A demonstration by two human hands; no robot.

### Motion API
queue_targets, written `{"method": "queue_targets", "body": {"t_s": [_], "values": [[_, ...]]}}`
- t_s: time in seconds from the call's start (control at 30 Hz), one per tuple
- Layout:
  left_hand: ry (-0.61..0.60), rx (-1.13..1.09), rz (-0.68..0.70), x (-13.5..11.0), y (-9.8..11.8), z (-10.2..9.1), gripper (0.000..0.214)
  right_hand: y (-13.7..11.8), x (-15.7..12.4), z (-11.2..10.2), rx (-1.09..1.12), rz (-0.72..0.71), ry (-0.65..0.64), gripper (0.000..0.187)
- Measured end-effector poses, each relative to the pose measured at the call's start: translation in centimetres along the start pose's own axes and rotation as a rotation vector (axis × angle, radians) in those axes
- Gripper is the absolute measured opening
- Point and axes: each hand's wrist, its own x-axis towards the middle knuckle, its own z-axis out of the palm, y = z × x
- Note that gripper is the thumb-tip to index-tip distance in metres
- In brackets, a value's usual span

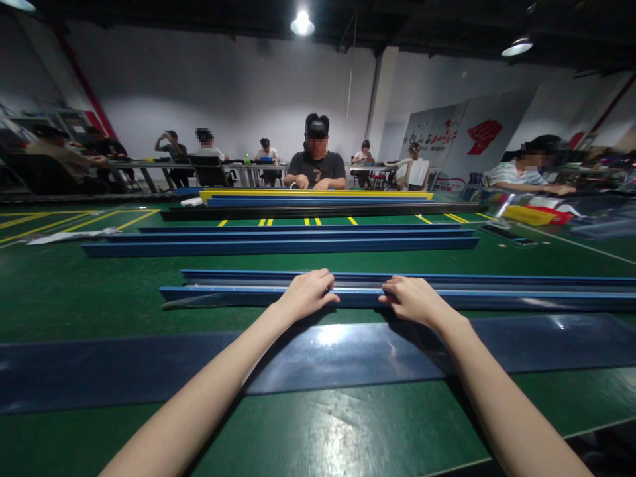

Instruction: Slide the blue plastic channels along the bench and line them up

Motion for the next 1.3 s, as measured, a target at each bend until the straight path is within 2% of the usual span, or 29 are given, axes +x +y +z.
{"method": "queue_targets", "body": {"t_s": [0.6, 0.77, 0.97, 1.3], "values": [[0.006, -0.008, -0.019, -0.1, -0.4, 0.5, 0.027, -0.2, 0.0, 0.2, 0.025, 0.009, 0.016, 0.033], [-0.047, 0.042, 0.031, -0.2, -0.4, 0.9, 0.030, -0.9, 0.2, 0.5, 0.063, -0.037, 0.052, 0.038], [-0.054, 0.090, 0.106, -0.1, -0.5, 1.1, 0.031, -1.2, 0.6, 1.2, 0.127, -0.050, 0.056, 0.039], [-0.089, 0.112, 0.094, -0.2, -0.4, 1.1, 0.033, -1.0, 0.7, 1.2, 0.152, -0.046, 0.051, 0.039]]}}
